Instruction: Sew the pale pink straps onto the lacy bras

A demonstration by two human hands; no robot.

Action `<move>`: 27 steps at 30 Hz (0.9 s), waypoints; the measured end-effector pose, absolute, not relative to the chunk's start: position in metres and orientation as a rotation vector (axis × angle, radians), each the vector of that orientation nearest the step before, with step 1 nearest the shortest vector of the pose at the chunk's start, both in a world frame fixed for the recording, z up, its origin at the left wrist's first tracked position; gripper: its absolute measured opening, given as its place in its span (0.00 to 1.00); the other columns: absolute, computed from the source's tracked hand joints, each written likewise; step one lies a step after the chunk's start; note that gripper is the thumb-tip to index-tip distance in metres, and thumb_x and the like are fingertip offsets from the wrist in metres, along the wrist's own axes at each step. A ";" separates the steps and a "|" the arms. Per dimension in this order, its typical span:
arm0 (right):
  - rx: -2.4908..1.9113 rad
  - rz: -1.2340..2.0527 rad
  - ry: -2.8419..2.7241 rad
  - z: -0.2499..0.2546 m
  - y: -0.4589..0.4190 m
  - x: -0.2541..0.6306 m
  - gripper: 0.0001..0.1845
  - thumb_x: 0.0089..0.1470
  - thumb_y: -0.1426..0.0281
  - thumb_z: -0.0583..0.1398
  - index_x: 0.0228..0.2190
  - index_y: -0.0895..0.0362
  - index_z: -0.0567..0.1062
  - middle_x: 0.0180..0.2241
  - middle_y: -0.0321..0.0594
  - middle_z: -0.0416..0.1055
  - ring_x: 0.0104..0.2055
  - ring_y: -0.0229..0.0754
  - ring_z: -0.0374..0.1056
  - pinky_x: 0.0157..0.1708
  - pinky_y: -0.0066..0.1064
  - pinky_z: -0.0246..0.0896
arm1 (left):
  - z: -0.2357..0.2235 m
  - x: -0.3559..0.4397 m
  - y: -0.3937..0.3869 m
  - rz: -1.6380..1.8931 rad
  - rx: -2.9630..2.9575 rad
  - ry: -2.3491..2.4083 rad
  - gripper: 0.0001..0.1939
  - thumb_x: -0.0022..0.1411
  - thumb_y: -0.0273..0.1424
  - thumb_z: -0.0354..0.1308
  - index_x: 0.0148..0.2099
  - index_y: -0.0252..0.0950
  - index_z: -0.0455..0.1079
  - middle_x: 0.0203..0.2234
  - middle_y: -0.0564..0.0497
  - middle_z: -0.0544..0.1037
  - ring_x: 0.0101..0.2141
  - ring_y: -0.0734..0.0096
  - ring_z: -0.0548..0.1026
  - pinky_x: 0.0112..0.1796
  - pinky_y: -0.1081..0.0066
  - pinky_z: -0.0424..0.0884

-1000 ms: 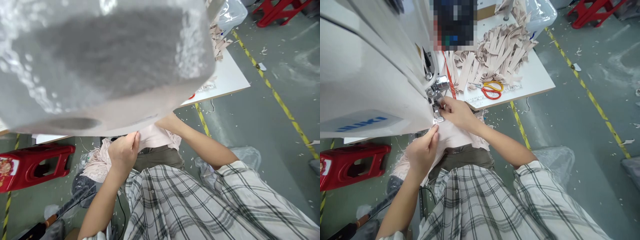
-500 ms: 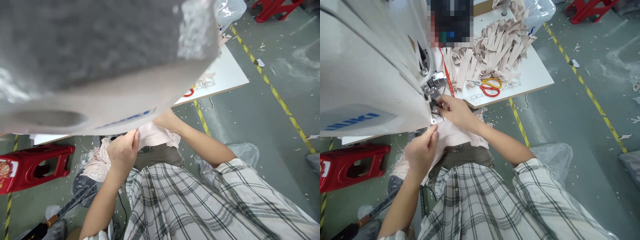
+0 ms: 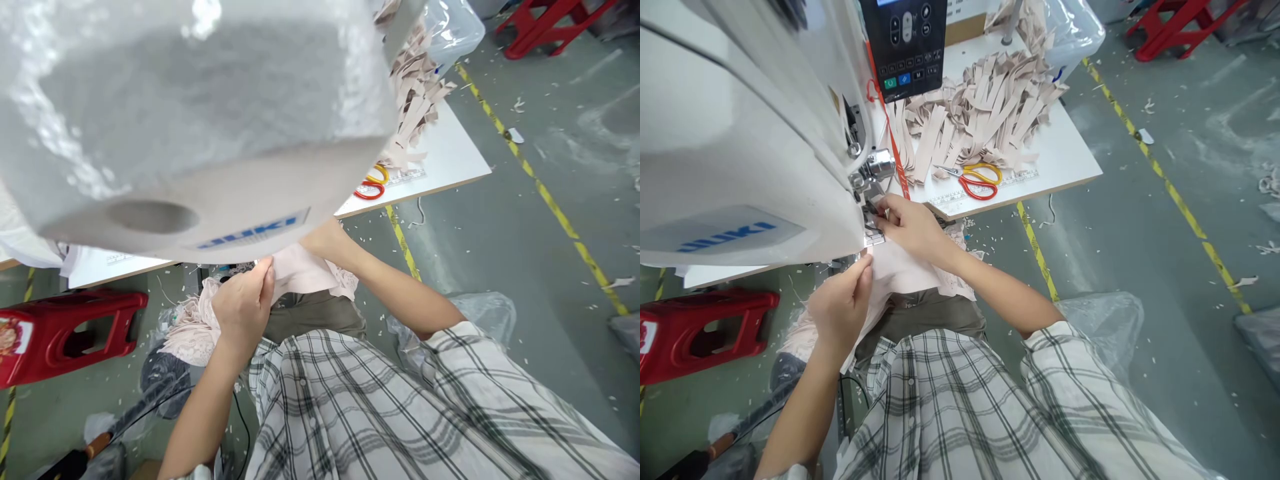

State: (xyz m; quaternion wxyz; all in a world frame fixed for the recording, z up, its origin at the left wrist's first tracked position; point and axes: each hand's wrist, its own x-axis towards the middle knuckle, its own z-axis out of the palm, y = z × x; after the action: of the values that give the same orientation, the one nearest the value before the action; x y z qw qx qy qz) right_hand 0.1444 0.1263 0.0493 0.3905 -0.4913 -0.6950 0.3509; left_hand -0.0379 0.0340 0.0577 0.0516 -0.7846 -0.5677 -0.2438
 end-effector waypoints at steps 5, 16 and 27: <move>-1.230 0.893 -1.765 0.048 0.126 0.145 0.12 0.59 0.58 0.59 0.35 0.54 0.72 0.26 0.35 0.70 0.35 0.43 0.66 0.36 0.34 0.61 | 0.056 -0.041 0.034 -0.722 -2.372 -1.795 0.14 0.70 0.35 0.53 0.47 0.40 0.79 0.29 0.50 0.83 0.26 0.70 0.77 0.29 0.71 0.63; -1.198 1.004 -1.676 0.052 0.120 0.147 0.07 0.56 0.63 0.59 0.32 0.53 0.74 0.24 0.34 0.69 0.36 0.44 0.68 0.39 0.35 0.64 | 0.056 -0.047 0.031 -0.792 -2.322 -1.901 0.15 0.70 0.35 0.52 0.46 0.38 0.79 0.34 0.47 0.84 0.30 0.70 0.79 0.35 0.73 0.67; -1.155 1.059 -1.647 0.045 0.116 0.153 0.10 0.56 0.62 0.60 0.36 0.54 0.74 0.29 0.34 0.73 0.32 0.39 0.67 0.36 0.32 0.64 | 0.059 -0.049 0.029 -0.803 -2.267 -1.910 0.15 0.69 0.35 0.52 0.45 0.38 0.79 0.30 0.48 0.83 0.28 0.70 0.78 0.32 0.73 0.67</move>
State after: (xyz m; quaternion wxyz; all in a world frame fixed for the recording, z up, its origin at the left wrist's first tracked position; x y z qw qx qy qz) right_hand 0.1530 0.1157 0.0449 0.4204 -0.4609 -0.6573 0.4227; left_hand -0.0487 0.0292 0.0589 0.0353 -0.7376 -0.6216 -0.2613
